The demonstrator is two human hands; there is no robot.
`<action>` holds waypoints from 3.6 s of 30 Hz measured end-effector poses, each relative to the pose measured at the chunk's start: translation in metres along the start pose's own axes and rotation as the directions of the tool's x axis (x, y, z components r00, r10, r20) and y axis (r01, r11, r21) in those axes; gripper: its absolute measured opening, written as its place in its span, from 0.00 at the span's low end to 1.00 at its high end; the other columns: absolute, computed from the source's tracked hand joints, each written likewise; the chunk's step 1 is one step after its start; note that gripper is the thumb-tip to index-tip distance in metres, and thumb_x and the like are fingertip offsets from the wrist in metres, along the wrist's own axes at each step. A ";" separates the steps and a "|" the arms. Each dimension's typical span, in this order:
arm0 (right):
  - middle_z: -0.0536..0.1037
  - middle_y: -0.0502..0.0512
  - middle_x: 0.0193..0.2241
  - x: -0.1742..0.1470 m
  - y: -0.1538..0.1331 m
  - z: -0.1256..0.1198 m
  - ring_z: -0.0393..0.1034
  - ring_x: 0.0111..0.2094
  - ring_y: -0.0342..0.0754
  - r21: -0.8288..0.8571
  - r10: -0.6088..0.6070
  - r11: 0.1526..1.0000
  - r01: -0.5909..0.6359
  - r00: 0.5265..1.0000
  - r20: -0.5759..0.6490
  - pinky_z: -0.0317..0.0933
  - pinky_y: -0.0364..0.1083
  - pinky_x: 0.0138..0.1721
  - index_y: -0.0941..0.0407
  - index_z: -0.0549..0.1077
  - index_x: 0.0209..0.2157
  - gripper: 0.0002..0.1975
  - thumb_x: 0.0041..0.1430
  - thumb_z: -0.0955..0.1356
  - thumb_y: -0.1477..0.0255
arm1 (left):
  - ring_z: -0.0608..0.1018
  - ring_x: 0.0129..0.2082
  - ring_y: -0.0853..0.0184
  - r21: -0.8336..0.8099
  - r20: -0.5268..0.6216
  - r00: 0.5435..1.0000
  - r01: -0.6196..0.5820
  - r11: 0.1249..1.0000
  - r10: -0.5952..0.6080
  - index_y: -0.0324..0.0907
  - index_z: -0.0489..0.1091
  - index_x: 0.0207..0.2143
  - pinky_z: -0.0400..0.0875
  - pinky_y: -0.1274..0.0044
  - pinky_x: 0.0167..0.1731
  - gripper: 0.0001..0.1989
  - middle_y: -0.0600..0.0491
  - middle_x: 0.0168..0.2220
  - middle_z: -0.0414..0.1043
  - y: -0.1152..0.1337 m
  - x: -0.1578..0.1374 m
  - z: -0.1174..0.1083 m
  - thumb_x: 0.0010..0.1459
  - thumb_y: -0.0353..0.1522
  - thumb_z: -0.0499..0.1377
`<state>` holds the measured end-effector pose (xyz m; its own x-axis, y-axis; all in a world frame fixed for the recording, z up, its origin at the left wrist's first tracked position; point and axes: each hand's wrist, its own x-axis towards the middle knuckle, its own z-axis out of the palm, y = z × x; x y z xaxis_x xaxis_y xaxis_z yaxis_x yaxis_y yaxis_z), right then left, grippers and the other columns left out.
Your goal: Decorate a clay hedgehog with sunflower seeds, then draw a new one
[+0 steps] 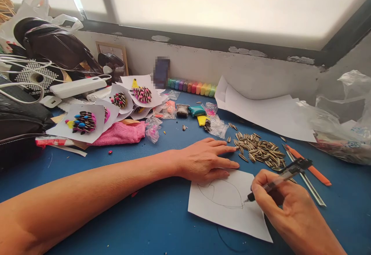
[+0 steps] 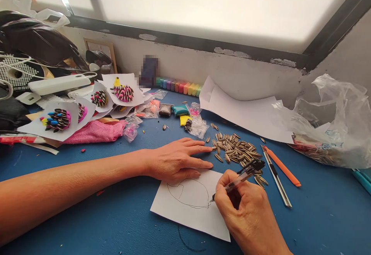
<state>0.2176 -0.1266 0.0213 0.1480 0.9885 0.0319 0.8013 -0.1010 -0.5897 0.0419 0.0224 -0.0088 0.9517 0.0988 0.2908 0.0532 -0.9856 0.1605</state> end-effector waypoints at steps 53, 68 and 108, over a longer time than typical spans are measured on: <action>0.60 0.45 0.17 -0.009 -0.022 0.014 0.54 0.19 0.42 0.138 0.008 0.990 -0.010 1.000 0.013 0.51 0.42 0.19 0.52 0.64 0.20 0.15 0.59 0.62 0.63 | 0.64 0.63 0.51 -0.035 -0.014 1.000 -0.004 0.999 0.004 0.46 0.69 0.57 0.61 0.60 0.58 0.20 0.43 0.64 0.59 -0.001 0.000 0.003 0.67 0.39 0.51; 0.60 0.45 0.16 -0.010 -0.027 0.019 0.54 0.18 0.42 0.142 -0.017 0.990 0.013 1.000 0.025 0.51 0.41 0.19 0.52 0.65 0.21 0.17 0.62 0.61 0.61 | 0.64 0.63 0.51 -0.026 -0.016 1.000 0.000 1.000 0.000 0.46 0.69 0.58 0.60 0.60 0.59 0.20 0.44 0.65 0.59 -0.001 0.000 0.003 0.67 0.39 0.51; 0.65 0.43 0.15 -0.013 -0.021 0.026 0.59 0.14 0.40 0.263 0.042 0.964 0.026 0.967 -0.249 0.56 0.39 0.14 0.50 0.75 0.35 0.11 0.61 0.66 0.59 | 0.65 0.61 0.53 -0.060 -0.070 0.998 -0.009 0.998 0.005 0.38 0.72 0.53 0.59 0.64 0.60 0.19 0.41 0.61 0.63 -0.002 0.001 0.000 0.66 0.38 0.53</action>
<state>0.1835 -0.1344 0.0122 0.3214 0.9239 0.2074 0.6243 -0.0421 -0.7800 0.0429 0.0245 -0.0093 0.9286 0.1035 0.3565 0.0267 -0.9765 0.2140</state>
